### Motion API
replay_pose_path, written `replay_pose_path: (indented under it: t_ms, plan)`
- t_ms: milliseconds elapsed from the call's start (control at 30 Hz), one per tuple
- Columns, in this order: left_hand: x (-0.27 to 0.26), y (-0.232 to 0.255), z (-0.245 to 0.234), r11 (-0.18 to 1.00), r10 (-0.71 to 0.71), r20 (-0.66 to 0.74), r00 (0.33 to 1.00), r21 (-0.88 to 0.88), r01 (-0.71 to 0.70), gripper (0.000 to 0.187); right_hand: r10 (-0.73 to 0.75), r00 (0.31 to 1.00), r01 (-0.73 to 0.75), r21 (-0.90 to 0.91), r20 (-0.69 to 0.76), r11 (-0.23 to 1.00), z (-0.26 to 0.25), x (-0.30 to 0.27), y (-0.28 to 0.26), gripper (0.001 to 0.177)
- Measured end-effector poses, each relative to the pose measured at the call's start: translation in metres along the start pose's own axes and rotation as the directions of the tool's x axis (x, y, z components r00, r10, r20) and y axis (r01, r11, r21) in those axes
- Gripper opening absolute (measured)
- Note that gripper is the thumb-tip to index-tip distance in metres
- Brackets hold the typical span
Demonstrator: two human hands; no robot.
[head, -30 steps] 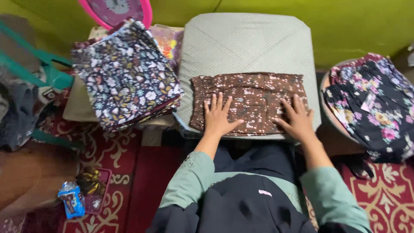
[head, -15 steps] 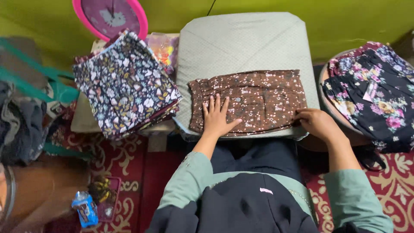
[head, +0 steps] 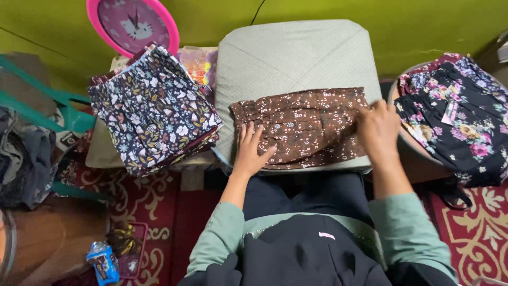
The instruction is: Folding various floral-patterned shorts and garments on a flat surface.
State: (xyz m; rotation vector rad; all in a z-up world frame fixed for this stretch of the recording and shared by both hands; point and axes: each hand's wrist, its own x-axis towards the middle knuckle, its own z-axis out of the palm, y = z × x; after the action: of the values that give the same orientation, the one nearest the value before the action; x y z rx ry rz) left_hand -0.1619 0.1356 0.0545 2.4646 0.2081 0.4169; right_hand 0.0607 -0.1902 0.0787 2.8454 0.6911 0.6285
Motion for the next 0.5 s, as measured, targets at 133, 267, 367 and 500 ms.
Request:
replay_pose_path:
  t_ms: [133, 267, 367, 500]
  plan:
    - [0.015, 0.0, 0.0, 0.928, -0.014, -0.152, 0.988, -0.369, -0.044, 0.069, 0.303, 0.886, -0.401, 0.908, 0.351, 0.123, -0.183, 0.025, -0.114, 0.037]
    - [0.012, 0.016, -0.021, 0.358, -0.35, 0.027, 0.936, -0.92, 0.161, 0.073, -0.054, 0.896, 0.425, 0.814, -0.441, 0.396, -0.14, -0.004, -0.18, 0.021]
    - [0.003, 0.024, -0.038, 0.294, -0.491, -0.038, 0.871, -0.948, 0.125, 0.076, -0.402, 0.763, 0.627, 0.732, -0.506, 0.268, -0.141, -0.036, -0.204, 0.022]
    - [-0.014, -0.006, -0.016, 0.481, -0.524, -0.055, 0.85, -0.843, 0.242, 0.087, -0.435, 0.801, 0.501, 0.858, -0.411, 0.111, -0.135, -0.036, -0.172, 0.03]
